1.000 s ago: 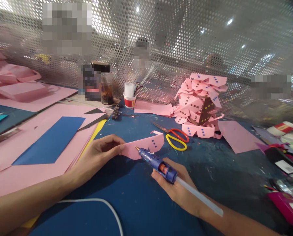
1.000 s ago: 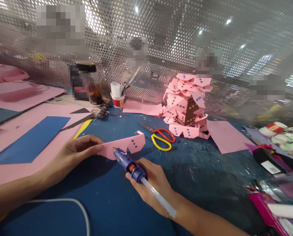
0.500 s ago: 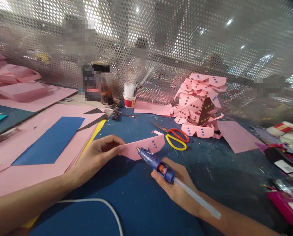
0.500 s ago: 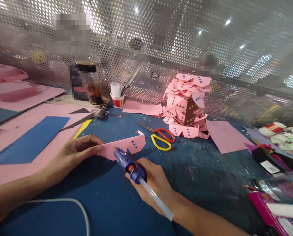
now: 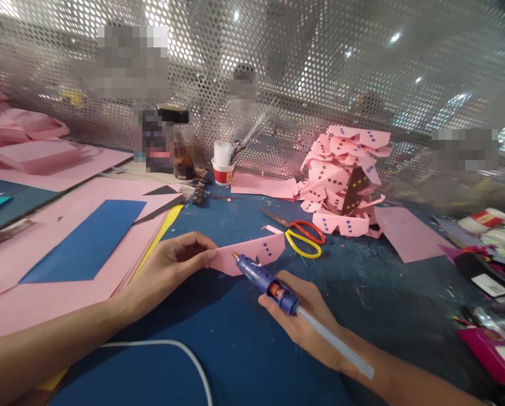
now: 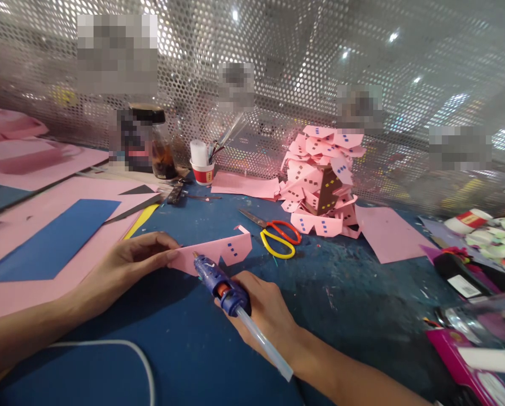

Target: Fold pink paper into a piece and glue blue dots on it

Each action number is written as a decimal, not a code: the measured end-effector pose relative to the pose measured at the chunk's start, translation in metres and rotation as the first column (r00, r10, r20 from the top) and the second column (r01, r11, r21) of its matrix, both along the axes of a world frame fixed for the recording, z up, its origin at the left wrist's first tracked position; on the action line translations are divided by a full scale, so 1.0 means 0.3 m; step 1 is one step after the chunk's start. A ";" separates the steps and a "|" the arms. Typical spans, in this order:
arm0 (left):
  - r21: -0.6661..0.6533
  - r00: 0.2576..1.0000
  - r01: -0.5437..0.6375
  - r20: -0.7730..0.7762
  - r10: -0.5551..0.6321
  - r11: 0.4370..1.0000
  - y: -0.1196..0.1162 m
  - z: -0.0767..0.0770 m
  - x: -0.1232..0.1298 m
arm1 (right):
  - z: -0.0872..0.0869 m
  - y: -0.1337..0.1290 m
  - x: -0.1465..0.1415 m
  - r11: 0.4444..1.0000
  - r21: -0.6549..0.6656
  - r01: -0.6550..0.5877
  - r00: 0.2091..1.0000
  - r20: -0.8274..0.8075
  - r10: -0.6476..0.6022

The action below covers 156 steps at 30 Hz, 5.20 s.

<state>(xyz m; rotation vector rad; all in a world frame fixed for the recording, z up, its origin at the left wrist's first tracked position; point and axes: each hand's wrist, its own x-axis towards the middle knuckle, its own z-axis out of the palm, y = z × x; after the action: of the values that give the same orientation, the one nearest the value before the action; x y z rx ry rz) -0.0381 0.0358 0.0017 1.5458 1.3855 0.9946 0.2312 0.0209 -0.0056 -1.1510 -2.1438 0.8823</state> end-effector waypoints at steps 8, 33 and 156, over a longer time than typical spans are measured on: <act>-0.020 0.999 0.019 0.028 -0.019 1.000 0.004 -0.008 -0.003 | -0.006 0.006 0.001 1.000 0.017 -0.010 1.000 0.014 0.010; -0.062 0.997 0.025 0.068 -0.021 0.998 0.002 -0.013 -0.008 | -0.010 0.006 0.004 1.000 0.003 -0.018 1.000 0.014 0.018; 0.010 0.884 -0.190 0.437 0.166 0.982 0.063 -0.046 -0.056 | 0.108 0.083 0.205 0.752 -0.648 -0.121 0.984 0.021 0.176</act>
<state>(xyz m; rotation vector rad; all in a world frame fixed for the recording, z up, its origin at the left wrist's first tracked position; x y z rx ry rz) -0.0548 0.0548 -0.0119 1.1476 1.1991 1.4022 0.2926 0.0459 0.0268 -1.3510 -2.0631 1.7784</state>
